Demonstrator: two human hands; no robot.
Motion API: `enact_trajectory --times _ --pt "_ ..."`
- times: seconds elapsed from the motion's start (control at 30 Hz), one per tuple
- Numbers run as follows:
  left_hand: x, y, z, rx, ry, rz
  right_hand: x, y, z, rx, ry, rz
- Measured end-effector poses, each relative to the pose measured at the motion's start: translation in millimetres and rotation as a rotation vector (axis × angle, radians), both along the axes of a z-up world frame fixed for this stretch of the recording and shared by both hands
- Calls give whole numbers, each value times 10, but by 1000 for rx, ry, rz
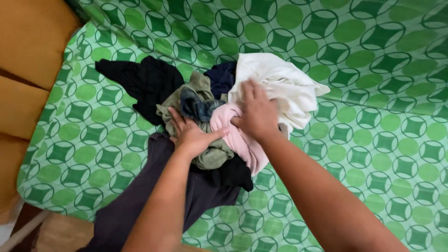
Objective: The person folds various garments on a bed, including a navy polka-dot top, a green t-shirt, and a black graphic t-shirt. They smooth each item before folding and place the finished pieces into a neat stack.
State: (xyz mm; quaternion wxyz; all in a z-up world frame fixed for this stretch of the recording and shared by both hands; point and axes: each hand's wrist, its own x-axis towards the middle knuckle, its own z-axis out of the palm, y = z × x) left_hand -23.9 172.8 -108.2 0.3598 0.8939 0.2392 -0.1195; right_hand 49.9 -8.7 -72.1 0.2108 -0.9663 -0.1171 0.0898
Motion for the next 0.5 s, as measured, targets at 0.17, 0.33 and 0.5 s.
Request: enact_trajectory --times 0.17,0.33,0.5 --pt "112 -94 92 -2 242 182 171 -235 24 -140 -3 -160" --pt "50 -20 -449 -78 240 384 337 -600 -771 72 276 -287" --pt "-270 -40 -168 -665 123 373 -57 -602 -751 606 481 -248"
